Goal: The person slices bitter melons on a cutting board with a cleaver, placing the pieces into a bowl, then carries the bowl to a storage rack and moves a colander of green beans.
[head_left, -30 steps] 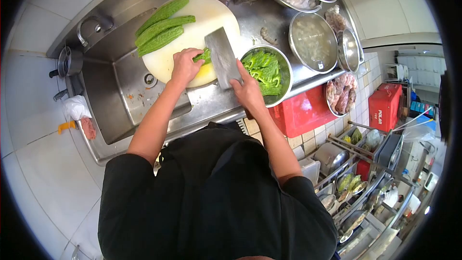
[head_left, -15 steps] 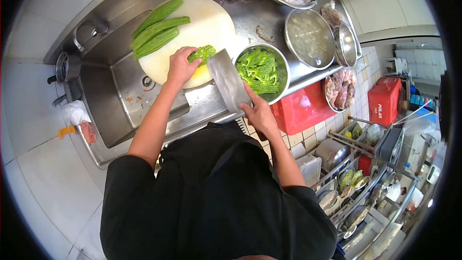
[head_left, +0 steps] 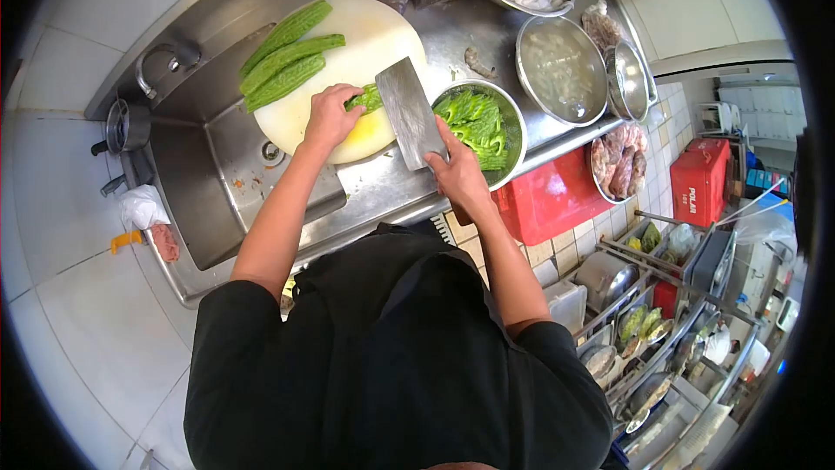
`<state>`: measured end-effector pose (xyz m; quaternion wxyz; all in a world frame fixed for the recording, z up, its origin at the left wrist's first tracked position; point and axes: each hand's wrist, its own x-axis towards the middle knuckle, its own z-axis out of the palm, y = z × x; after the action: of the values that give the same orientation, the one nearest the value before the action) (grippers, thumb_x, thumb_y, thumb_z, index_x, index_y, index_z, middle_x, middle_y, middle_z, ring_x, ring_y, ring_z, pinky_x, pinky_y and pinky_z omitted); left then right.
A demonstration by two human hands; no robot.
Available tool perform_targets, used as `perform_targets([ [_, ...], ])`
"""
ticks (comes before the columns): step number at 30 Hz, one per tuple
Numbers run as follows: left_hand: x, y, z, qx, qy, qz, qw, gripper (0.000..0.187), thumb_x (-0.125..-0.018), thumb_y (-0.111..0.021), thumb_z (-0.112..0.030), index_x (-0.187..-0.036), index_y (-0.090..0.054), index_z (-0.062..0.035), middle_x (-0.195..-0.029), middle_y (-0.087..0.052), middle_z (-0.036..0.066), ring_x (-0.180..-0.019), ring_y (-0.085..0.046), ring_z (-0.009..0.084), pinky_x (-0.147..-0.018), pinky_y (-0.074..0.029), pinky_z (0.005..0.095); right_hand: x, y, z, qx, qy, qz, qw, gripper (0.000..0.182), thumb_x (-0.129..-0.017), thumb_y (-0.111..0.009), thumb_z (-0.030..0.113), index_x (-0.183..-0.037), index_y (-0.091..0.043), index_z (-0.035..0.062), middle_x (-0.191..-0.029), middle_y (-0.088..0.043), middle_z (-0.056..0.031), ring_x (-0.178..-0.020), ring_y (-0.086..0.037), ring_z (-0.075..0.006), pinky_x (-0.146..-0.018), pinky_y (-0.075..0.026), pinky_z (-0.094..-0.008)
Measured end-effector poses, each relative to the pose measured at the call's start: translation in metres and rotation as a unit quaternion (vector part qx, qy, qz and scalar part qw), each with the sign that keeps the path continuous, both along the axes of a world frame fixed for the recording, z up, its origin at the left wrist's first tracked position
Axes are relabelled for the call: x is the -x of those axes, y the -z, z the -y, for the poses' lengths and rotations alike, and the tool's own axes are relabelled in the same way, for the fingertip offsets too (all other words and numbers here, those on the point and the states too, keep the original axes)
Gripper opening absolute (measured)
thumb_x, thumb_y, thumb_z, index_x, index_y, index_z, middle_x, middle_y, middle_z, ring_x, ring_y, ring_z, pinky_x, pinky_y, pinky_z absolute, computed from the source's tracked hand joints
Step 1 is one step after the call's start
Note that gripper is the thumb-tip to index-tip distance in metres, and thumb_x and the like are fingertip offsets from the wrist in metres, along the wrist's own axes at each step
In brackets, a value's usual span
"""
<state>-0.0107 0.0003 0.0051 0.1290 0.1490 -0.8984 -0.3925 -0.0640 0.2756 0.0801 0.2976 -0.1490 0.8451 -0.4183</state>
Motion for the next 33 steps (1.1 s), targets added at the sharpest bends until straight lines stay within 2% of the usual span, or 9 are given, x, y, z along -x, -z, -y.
perform_targets([
  [3, 0.002, -0.002, 0.001, -0.007, -0.003, -0.008, 1.0, 0.03, -0.078, -0.082, -0.011, -0.107, -0.078, -0.003, -0.111, -0.076, 0.015, -0.097, -0.072, 0.0328, -0.09, -0.056, 0.0392, -0.001, -0.002, 0.012, 0.012, -0.002, -0.036, 0.999, 0.071, -0.092, -0.07, 0.013, -0.158, -0.044, 0.0121, -0.118, -0.068, -0.0348, -0.113, -0.067, -0.0464, -0.097, -0.052, -0.0451],
  [7, 0.001, -0.002, 0.0, -0.02, -0.006, -0.023, 1.0, 0.028, -0.078, -0.083, -0.012, -0.104, -0.079, -0.0029, -0.107, -0.077, 0.015, -0.092, -0.073, 0.0324, -0.088, -0.056, 0.0392, -0.004, 0.013, 0.043, -0.008, -0.011, -0.019, 1.0, 0.07, -0.092, -0.069, 0.013, -0.157, -0.044, 0.0112, -0.097, -0.068, -0.0348, -0.094, -0.069, -0.0492, -0.087, -0.053, -0.0494],
  [9, -0.002, 0.004, 0.0, -0.019, -0.012, -0.035, 0.999, 0.03, -0.079, -0.083, -0.013, -0.106, -0.078, -0.0032, -0.11, -0.076, 0.014, -0.096, -0.072, 0.0323, -0.089, -0.056, 0.0393, -0.013, 0.029, 0.042, -0.007, -0.047, -0.032, 0.998, 0.071, -0.092, -0.068, 0.013, -0.158, -0.043, 0.0121, -0.09, -0.067, -0.0343, -0.087, -0.069, -0.0502, -0.083, -0.052, -0.0514],
  [14, -0.01, 0.004, -0.003, 0.008, -0.006, -0.023, 1.0, 0.039, -0.081, -0.082, -0.016, -0.118, -0.073, -0.0051, -0.119, -0.073, 0.014, -0.111, -0.066, 0.033, -0.099, -0.05, 0.0417, -0.037, -0.003, 0.017, -0.049, -0.055, -0.012, 0.997, 0.07, -0.093, -0.068, 0.014, -0.158, -0.043, 0.0145, -0.1, -0.07, -0.033, -0.094, -0.068, -0.0511, -0.089, -0.052, -0.0506],
  [19, -0.008, 0.013, -0.009, -0.059, -0.043, -0.027, 0.997, 0.045, -0.082, -0.081, -0.016, -0.124, -0.07, -0.0058, -0.121, -0.071, 0.016, -0.117, -0.063, 0.0349, -0.105, -0.046, 0.0445, -0.022, 0.0, -0.009, -0.009, -0.011, 0.022, 1.0, 0.069, -0.093, -0.069, 0.014, -0.158, -0.044, 0.0132, -0.095, -0.072, -0.0283, -0.078, -0.072, -0.0356, -0.078, -0.055, -0.045],
  [23, -0.008, 0.005, -0.011, 0.017, -0.012, -0.02, 1.0, 0.042, -0.082, -0.08, -0.016, -0.122, -0.071, -0.0051, -0.121, -0.07, 0.015, -0.116, -0.063, 0.0348, -0.102, -0.047, 0.0432, -0.006, -0.017, -0.015, 0.001, 0.043, 0.044, 0.998, 0.069, -0.094, -0.068, 0.013, -0.158, -0.044, 0.0117, -0.09, -0.073, -0.0237, -0.061, -0.067, -0.0221, -0.065, -0.055, -0.0396],
  [24, -0.006, 0.001, -0.012, 0.032, -0.009, -0.024, 0.999, 0.042, -0.082, -0.08, -0.016, -0.122, -0.071, -0.005, -0.121, -0.07, 0.015, -0.115, -0.063, 0.0346, -0.102, -0.047, 0.043, -0.002, -0.013, -0.013, 0.008, 0.043, 0.043, 0.998, 0.069, -0.094, -0.068, 0.012, -0.159, -0.043, 0.012, -0.088, -0.073, -0.0226, -0.054, -0.064, -0.0228, -0.061, -0.054, -0.0396],
  [27, 0.001, -0.001, -0.012, 0.046, 0.011, -0.024, 0.999, 0.04, -0.082, -0.08, -0.017, -0.12, -0.072, -0.0045, -0.119, -0.071, 0.014, -0.114, -0.063, 0.0339, -0.1, -0.048, 0.0429, 0.004, 0.004, -0.004, 0.046, 0.042, 0.033, 0.998, 0.07, -0.094, -0.068, 0.013, -0.159, -0.042, 0.0123, -0.08, -0.071, -0.0209, -0.051, -0.062, -0.0227, -0.059, -0.053, -0.039],
  [33, 0.008, -0.001, -0.008, 0.051, 0.014, 0.012, 0.999, 0.038, -0.081, -0.08, -0.018, -0.116, -0.074, -0.004, -0.117, -0.072, 0.013, -0.113, -0.063, 0.0329, -0.099, -0.048, 0.0437, 0.007, -0.003, 0.009, 0.005, 0.03, 0.046, 0.998, 0.071, -0.093, -0.07, 0.014, -0.159, -0.043, 0.013, -0.074, -0.069, -0.0203, -0.05, -0.062, -0.0213, -0.058, -0.054, -0.0396],
])
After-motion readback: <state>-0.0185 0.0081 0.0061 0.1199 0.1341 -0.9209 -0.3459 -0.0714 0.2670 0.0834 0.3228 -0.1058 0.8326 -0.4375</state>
